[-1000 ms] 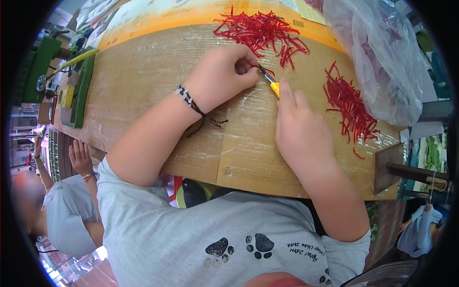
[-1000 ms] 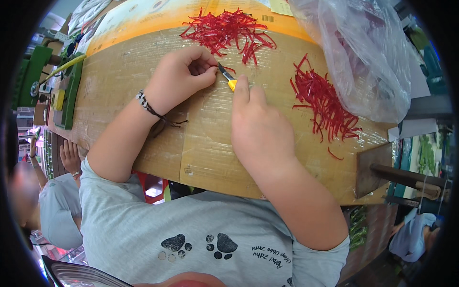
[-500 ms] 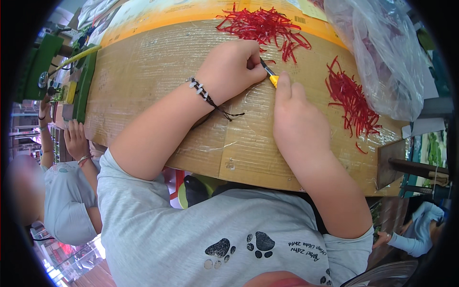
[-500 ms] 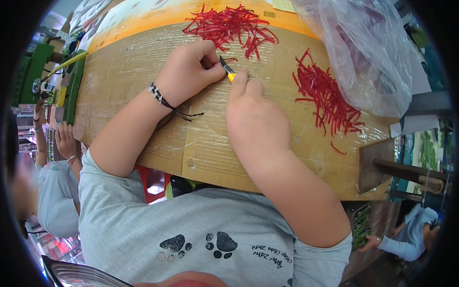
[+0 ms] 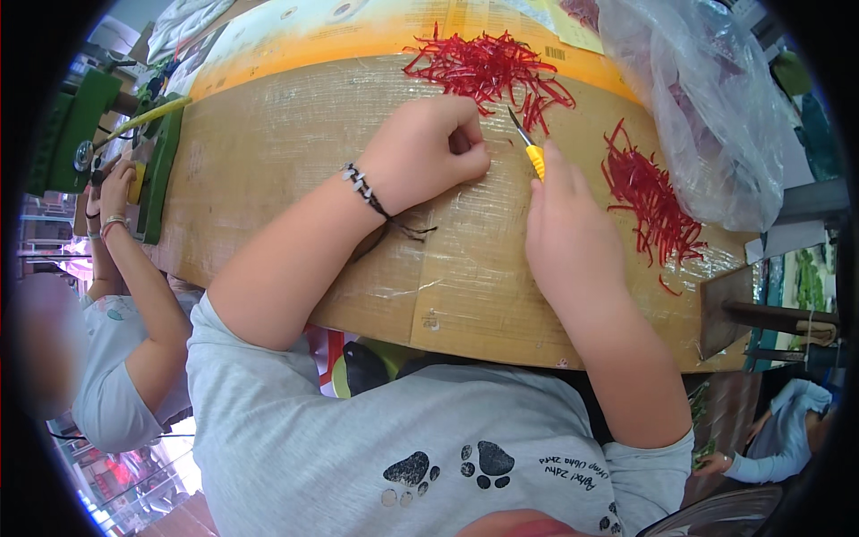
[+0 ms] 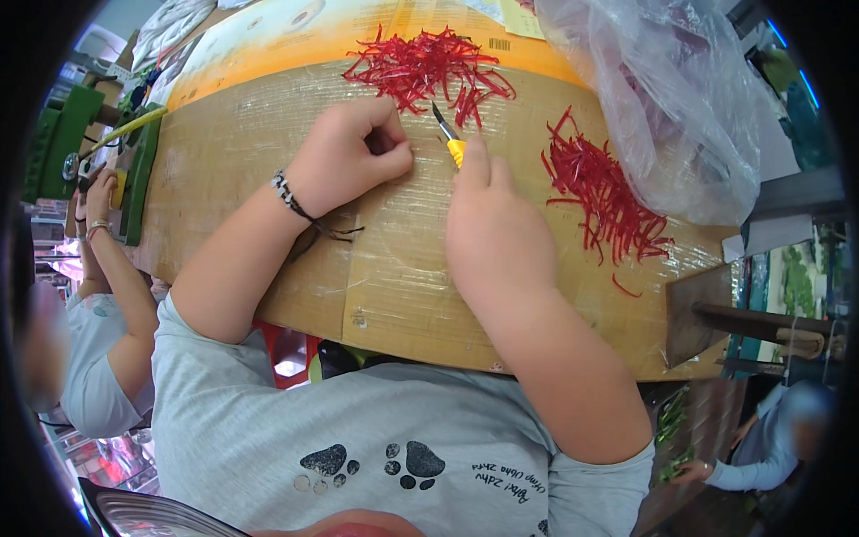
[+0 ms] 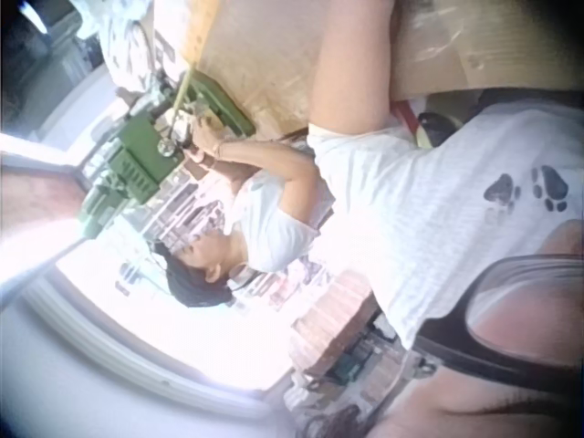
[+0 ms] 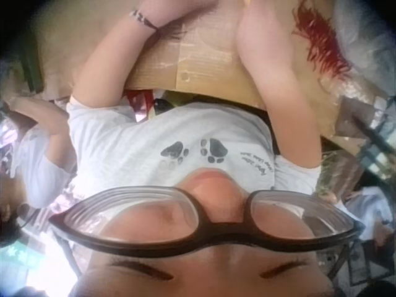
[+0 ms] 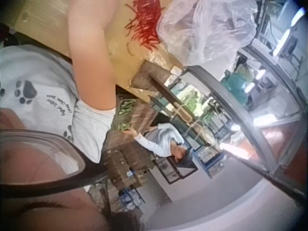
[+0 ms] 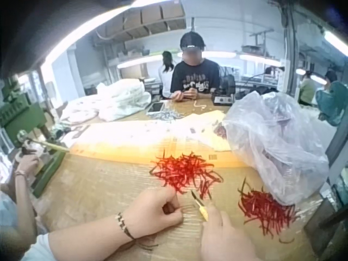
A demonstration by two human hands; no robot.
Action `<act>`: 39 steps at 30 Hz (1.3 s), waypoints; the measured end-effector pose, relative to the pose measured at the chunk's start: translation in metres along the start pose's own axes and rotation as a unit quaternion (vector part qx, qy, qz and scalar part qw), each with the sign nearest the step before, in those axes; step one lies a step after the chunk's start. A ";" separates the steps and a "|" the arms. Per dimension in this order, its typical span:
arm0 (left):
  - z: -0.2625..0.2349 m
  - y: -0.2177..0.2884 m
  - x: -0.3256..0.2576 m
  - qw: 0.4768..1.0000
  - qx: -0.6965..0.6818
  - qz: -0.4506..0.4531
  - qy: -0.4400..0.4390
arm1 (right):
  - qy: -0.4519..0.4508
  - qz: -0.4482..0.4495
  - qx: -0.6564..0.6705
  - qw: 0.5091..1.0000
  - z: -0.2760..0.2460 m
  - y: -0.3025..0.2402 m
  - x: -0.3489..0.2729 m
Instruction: Trimming excess plastic and then assembling toy car shells using a heated bonding tool.
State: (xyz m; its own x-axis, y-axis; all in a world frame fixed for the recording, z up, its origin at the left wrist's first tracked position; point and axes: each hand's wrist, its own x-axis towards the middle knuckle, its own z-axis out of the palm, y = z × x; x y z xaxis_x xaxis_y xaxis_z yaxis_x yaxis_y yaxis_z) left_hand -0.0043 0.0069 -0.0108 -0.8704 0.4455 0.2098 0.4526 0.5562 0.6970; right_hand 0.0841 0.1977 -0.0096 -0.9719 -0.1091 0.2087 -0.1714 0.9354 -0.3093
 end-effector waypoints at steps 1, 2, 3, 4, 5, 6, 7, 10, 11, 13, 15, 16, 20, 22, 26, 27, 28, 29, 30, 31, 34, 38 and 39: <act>-0.002 0.002 -0.002 1.000 0.000 0.003 0.003 | 0.003 -0.001 -0.003 1.000 -0.001 0.004 0.001; -0.003 0.006 -0.004 0.998 -0.045 0.030 -0.017 | 0.047 -0.019 0.090 0.995 -0.002 0.008 0.003; -0.003 0.009 -0.006 0.994 -0.091 0.057 -0.037 | 0.089 -0.038 0.182 0.979 -0.003 0.010 0.004; -0.003 0.011 -0.007 0.993 -0.091 0.062 -0.036 | 0.093 -0.039 0.179 0.979 -0.004 0.011 0.006; -0.001 0.013 -0.009 0.991 -0.075 0.105 -0.044 | 0.064 -0.028 0.218 0.973 -0.006 0.012 0.007; 0.000 0.015 -0.011 0.986 -0.059 0.147 -0.053 | 0.035 -0.017 0.257 0.966 -0.007 0.013 0.008; 0.002 0.017 -0.013 0.987 -0.068 0.133 -0.061 | 0.039 -0.016 0.253 0.967 -0.009 0.013 0.008; -0.003 0.015 -0.009 0.986 -0.050 0.137 -0.082 | 0.014 -0.007 0.277 0.961 -0.011 0.015 0.009; -0.001 0.015 -0.005 0.985 -0.052 0.142 -0.081 | 0.025 -0.019 0.260 0.965 -0.010 0.017 0.009; 0.003 0.013 0.000 0.968 -0.024 0.249 -0.006 | 0.039 -0.030 0.241 0.969 -0.014 0.020 0.010; 0.001 0.014 -0.002 0.970 -0.016 0.243 -0.001 | 0.074 -0.012 0.113 0.991 -0.022 0.024 0.011; -0.002 0.016 -0.005 0.972 -0.006 0.233 0.003 | 0.075 -0.014 0.112 0.991 -0.023 0.028 0.012; -0.021 0.029 -0.018 0.950 -0.144 0.269 -0.073 | 0.100 0.068 0.003 0.993 -0.030 0.037 0.016; -0.027 0.062 -0.033 0.904 -0.283 0.302 -0.107 | 0.148 0.033 0.027 0.988 -0.033 0.044 0.014; -0.036 0.091 -0.061 0.765 -0.516 0.339 -0.187 | 0.130 0.017 0.063 0.989 -0.050 0.032 0.006; -0.046 0.087 -0.065 0.766 -0.518 0.327 -0.193 | 0.129 0.013 0.077 0.989 -0.049 0.024 0.004; -0.053 0.086 -0.067 0.766 -0.522 0.318 -0.197 | 0.111 0.005 0.099 0.989 -0.050 0.021 0.002; -0.059 0.085 -0.068 0.765 -0.528 0.309 -0.202 | 0.093 -0.001 0.118 0.989 -0.047 0.017 0.003; -0.065 0.083 -0.070 0.762 -0.535 0.302 -0.206 | 0.091 -0.005 0.125 0.988 -0.043 0.012 0.006; -0.065 0.085 -0.069 0.754 -0.547 0.299 -0.210 | 0.093 -0.024 0.133 0.986 -0.043 0.010 0.006; -0.065 0.090 -0.066 0.724 -0.582 0.296 -0.223 | 0.081 -0.040 0.159 0.983 -0.044 0.008 0.005; -0.074 0.092 -0.055 0.687 -0.606 0.305 -0.259 | 0.060 -0.045 0.193 0.978 -0.040 0.007 0.010; -0.076 0.091 -0.053 0.678 -0.612 0.307 -0.268 | 0.067 -0.054 0.187 0.979 -0.037 0.007 0.011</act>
State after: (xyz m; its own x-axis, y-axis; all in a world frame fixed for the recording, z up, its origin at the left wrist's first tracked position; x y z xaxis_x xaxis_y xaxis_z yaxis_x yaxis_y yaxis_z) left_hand 0.0684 -0.0187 0.0936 -0.2477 0.7026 0.6671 -0.0876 -0.7019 0.7068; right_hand 0.0783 0.2156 0.0245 -0.9195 -0.1314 0.3705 -0.3427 0.7298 -0.5915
